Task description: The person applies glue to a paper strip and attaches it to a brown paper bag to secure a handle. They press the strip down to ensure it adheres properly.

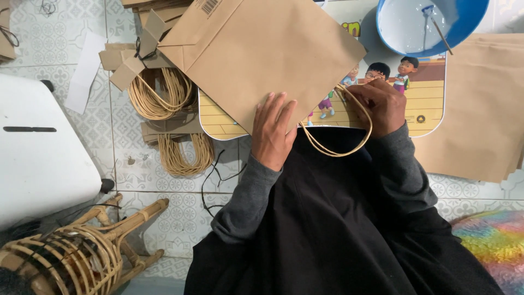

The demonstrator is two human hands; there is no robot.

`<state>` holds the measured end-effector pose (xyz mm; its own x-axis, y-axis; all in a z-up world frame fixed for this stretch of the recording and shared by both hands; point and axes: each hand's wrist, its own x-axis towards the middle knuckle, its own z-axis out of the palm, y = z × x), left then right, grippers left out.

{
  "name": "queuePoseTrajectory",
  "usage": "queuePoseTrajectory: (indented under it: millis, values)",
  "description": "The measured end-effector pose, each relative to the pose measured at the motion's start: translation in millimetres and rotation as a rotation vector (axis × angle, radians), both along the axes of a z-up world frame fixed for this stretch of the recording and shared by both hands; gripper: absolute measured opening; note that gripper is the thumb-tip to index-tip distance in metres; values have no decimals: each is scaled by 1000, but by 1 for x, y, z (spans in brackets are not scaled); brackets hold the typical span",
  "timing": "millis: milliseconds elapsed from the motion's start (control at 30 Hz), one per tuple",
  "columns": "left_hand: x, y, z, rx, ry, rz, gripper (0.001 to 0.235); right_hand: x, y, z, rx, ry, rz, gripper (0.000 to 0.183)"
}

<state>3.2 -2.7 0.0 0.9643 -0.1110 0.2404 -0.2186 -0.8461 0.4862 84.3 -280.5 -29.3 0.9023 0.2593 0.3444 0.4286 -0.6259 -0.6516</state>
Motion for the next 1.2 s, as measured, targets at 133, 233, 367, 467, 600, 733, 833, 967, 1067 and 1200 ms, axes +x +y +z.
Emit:
queuePoseTrajectory:
  millis: [133,233,367,467,600,733,833,967,1067,1200]
  values:
    - [0,-1,2,1,-1,1,56,0,1,0,10,-19,6,13]
    - [-1,-1,2,12,15,-4,56,-1,2,4,-37,5,7,14]
    - [-1,-1,3,18,19,-1,54,-2,6,9,-15,22,5,15]
    - [-1,-1,5,10,20,-4,53,-3,6,10,-22,28,5,15]
    - [-1,-2,0,43,3,-5,54,-2,3,8,-56,32,10,14]
    - [-3,-3,-1,115,-17,-7,58,-1,5,12,-59,19,30,12]
    - [-6,-5,4,224,-41,-9,57,-3,6,26,-83,26,37,14]
    - [-17,-2,8,440,-60,-23,71,2,-4,42,-165,-1,159,23]
    - [-19,-3,5,585,-86,-19,73,8,10,40,-194,-160,217,23]
    - [-21,-4,-2,630,-132,-9,63,-30,92,21,-307,-397,347,44]
